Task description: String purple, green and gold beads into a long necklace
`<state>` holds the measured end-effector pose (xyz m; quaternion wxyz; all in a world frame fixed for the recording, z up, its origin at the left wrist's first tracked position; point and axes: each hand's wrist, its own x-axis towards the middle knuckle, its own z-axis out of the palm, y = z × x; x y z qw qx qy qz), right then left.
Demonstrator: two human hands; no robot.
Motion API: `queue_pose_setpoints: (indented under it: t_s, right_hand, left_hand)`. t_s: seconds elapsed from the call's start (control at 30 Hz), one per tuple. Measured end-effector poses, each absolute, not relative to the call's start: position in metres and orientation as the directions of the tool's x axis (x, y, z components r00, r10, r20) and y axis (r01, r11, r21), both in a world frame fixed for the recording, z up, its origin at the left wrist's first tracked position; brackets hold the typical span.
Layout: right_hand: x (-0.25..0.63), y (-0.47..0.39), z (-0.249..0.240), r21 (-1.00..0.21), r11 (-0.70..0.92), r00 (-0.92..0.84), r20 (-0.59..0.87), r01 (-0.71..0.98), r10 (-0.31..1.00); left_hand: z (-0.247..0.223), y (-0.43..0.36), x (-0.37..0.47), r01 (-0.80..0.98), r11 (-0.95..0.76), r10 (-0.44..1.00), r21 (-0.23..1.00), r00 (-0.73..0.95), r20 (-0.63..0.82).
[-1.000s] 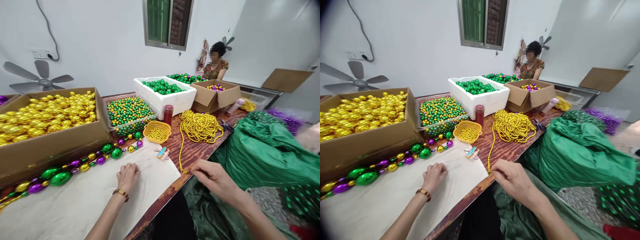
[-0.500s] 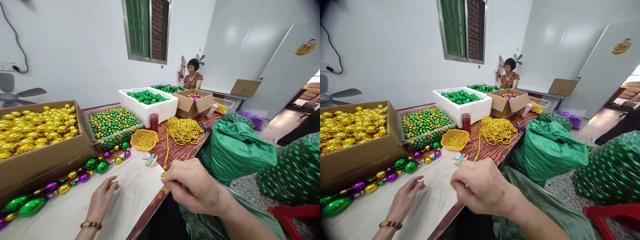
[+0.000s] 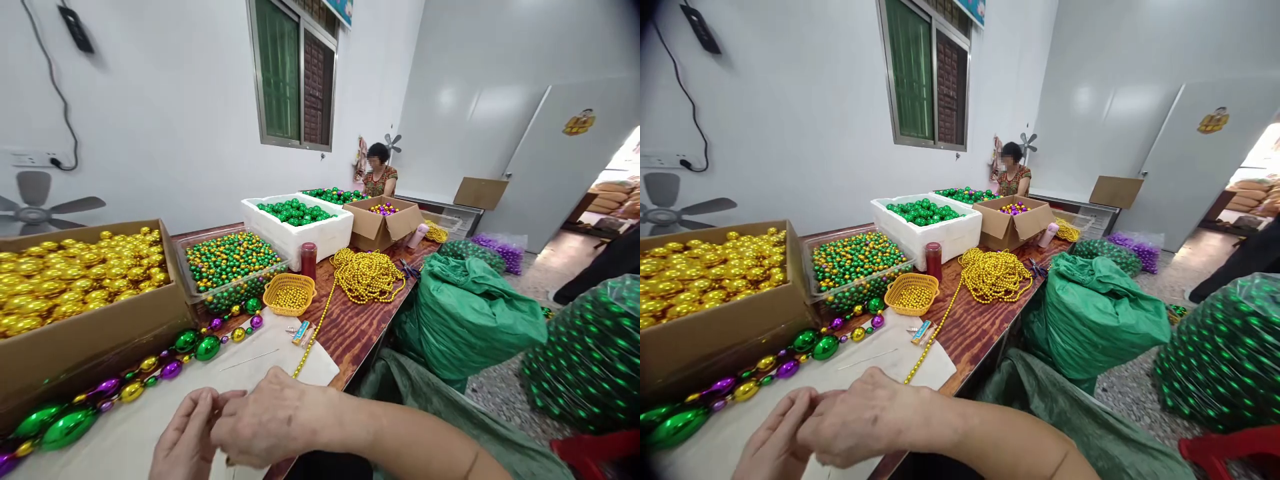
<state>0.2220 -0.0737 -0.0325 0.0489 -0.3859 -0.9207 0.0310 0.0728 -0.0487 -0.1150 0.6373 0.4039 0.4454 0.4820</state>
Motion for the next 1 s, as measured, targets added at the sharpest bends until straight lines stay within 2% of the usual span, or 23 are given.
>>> queue_pose_setpoints:
  t_s: [0.17, 0.27, 0.43, 0.73, 0.87, 1.0]
  right_hand:
    - [0.256, -0.066, -0.058, -0.357, 0.518, -0.467, 0.225, 0.777, 0.855]
    - [0.282, -0.065, -0.072, -0.511, 0.480, -0.390, 0.279, 0.713, 0.877]
    - [0.292, -0.063, -0.093, -0.724, 0.400, -0.312, 0.262, 0.561, 0.913]
    - [0.285, -0.060, -0.103, -0.875, 0.300, -0.242, 0.218, 0.381, 0.945]
    - [0.294, -0.058, -0.108, -0.920, 0.252, -0.238, 0.183, 0.302, 0.954]
    - [0.315, -0.055, -0.111, -0.943, 0.217, -0.105, 0.196, 0.253, 0.975]
  left_hand:
    - [-0.123, -0.059, 0.109, -0.220, 0.126, 0.980, 0.967, 0.182, -0.086]
    - [-0.124, -0.061, 0.114, -0.195, 0.132, 0.973, 0.972, 0.213, -0.089]
    - [-0.114, -0.067, 0.109, -0.119, 0.111, 0.957, 0.987, 0.282, -0.073]
    - [-0.120, -0.064, 0.105, -0.092, 0.188, 0.901, 0.978, 0.412, -0.134]
    - [-0.125, -0.062, 0.102, -0.111, 0.197, 0.908, 0.974, 0.396, -0.139]
    - [-0.129, -0.060, 0.099, -0.105, 0.201, 0.914, 0.974, 0.378, -0.148]
